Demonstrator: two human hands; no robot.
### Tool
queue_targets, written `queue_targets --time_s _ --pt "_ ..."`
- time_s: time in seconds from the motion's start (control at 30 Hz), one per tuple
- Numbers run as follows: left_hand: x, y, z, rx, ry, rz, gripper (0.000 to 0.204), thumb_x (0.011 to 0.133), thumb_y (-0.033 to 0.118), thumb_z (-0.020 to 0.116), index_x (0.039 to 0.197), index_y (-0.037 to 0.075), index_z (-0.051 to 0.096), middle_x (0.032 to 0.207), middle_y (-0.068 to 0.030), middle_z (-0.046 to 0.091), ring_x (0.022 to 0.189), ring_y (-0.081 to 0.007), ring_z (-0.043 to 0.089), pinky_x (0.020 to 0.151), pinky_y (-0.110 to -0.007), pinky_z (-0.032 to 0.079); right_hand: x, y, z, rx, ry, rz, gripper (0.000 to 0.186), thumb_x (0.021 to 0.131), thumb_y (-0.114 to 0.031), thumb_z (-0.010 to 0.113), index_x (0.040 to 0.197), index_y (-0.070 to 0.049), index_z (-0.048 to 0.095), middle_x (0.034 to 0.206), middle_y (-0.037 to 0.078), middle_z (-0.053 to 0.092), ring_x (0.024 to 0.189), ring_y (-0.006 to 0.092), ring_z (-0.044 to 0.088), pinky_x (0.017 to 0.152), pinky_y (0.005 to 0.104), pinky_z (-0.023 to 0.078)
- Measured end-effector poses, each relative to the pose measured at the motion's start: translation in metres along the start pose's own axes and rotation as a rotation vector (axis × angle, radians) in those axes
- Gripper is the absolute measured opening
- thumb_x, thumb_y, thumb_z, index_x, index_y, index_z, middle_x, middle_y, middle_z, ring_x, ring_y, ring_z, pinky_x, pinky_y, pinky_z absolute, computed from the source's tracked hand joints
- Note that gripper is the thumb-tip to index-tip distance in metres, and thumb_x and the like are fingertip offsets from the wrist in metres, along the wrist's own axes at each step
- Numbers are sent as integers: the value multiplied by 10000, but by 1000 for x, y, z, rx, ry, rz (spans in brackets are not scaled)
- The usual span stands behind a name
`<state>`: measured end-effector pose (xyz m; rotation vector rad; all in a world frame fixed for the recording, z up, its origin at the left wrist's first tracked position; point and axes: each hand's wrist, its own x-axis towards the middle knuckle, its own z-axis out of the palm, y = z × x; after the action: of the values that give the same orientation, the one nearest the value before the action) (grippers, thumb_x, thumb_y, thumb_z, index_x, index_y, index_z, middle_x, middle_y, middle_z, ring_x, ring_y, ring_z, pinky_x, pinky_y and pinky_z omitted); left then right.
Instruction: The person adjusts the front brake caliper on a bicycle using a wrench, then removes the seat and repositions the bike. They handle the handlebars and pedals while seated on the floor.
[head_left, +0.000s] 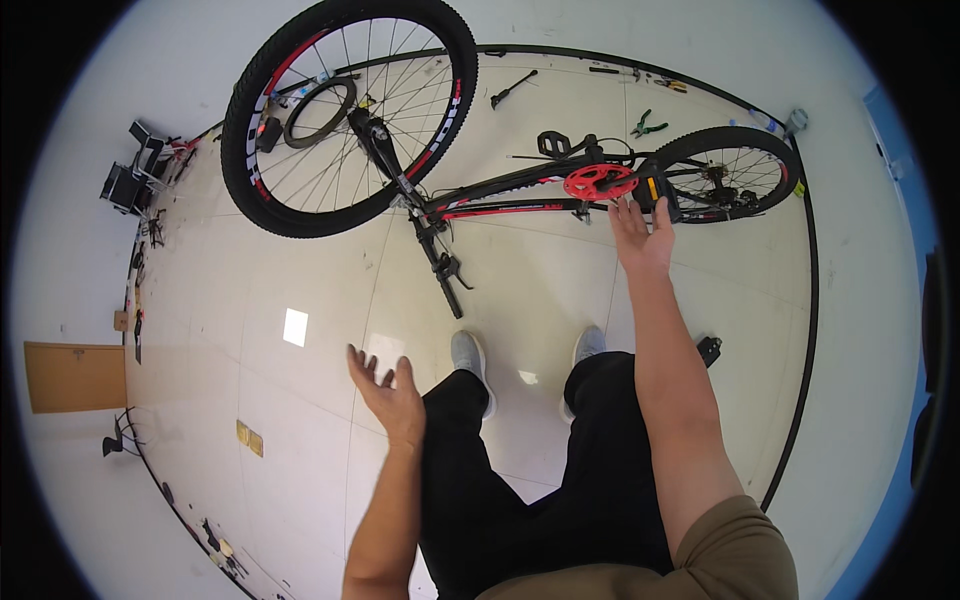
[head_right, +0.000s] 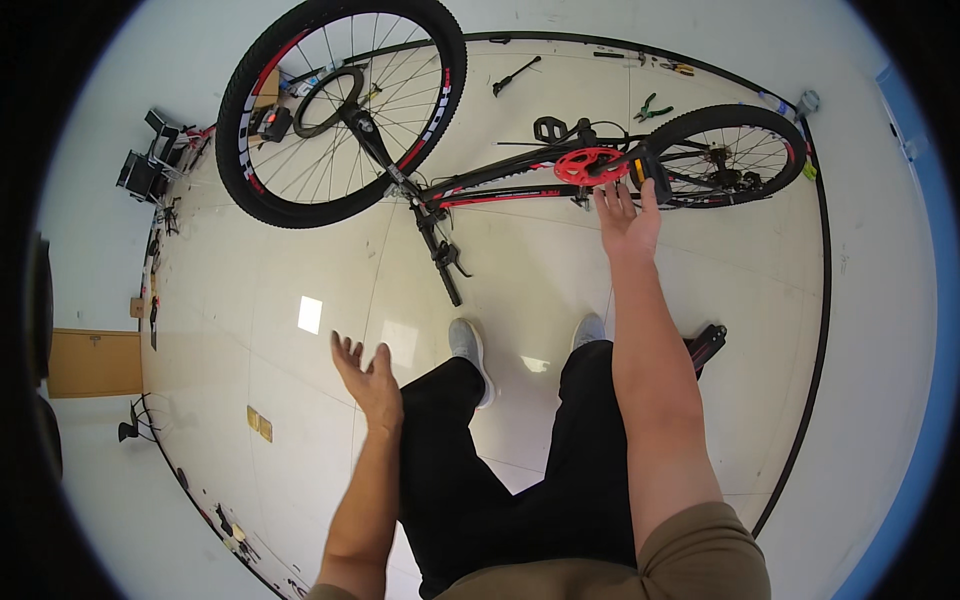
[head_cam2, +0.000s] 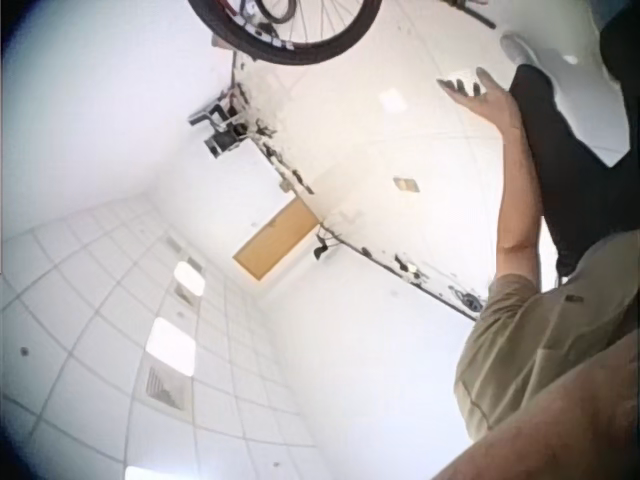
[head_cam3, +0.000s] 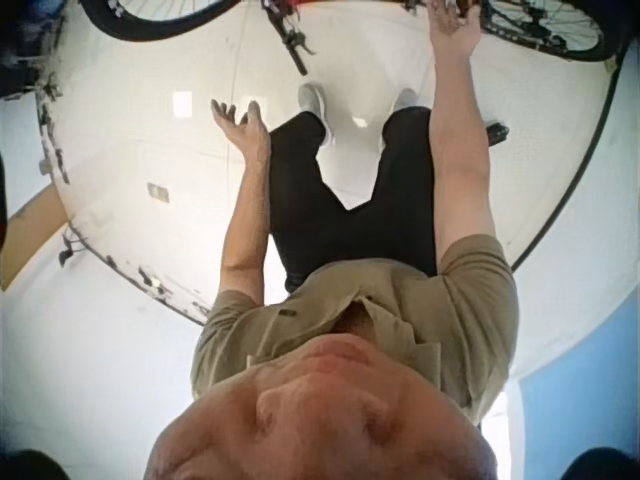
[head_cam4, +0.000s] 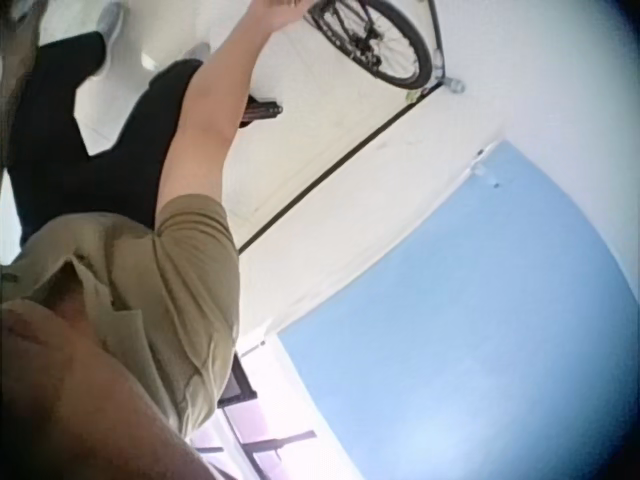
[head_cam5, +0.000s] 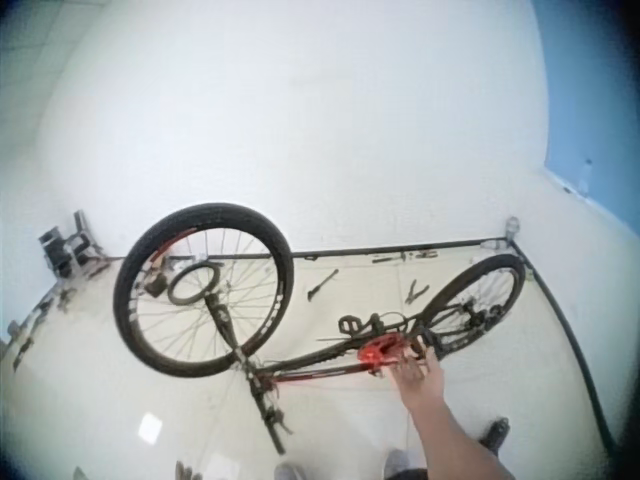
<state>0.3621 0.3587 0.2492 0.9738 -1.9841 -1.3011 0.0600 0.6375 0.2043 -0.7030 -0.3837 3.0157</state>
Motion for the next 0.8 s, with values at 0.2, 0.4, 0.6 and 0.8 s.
queue_targets --time_s 0.2,0.4,0.6,0.8 --pt "110 48 -34 180 100 427 812 879 144 699 1534 54 227 1541 -219 292 1413 -359 326 1068 -491 390 -29 14 1 -117 76 -24 545 973 -237 597 1358 45 335 1305 218 450 1154 322 556 1023 468 492" --pt "243 160 -36 414 253 897 855 805 279 742 1487 -17 320 1491 -244 385 1400 -370 345 1153 -427 276 -45 39 -26 -151 46 179 151 915 -31 501 1052 9 452 980 189 588 884 299 632 860 438 562" --pt "292 165 -14 626 307 703 967 707 343 777 1468 -46 326 1404 -299 459 1332 -404 427 1128 -443 318 -127 100 -26 -524 93 418 226 858 37 491 1082 15 474 1013 178 602 843 276 653 723 395 588" --pt "327 174 4 432 257 596 996 735 270 797 1500 -65 253 1439 -266 446 1329 -344 453 1103 -365 345 -142 124 -32 -861 15 532 533 868 4 529 1370 48 355 1100 195 603 868 276 662 749 386 582"
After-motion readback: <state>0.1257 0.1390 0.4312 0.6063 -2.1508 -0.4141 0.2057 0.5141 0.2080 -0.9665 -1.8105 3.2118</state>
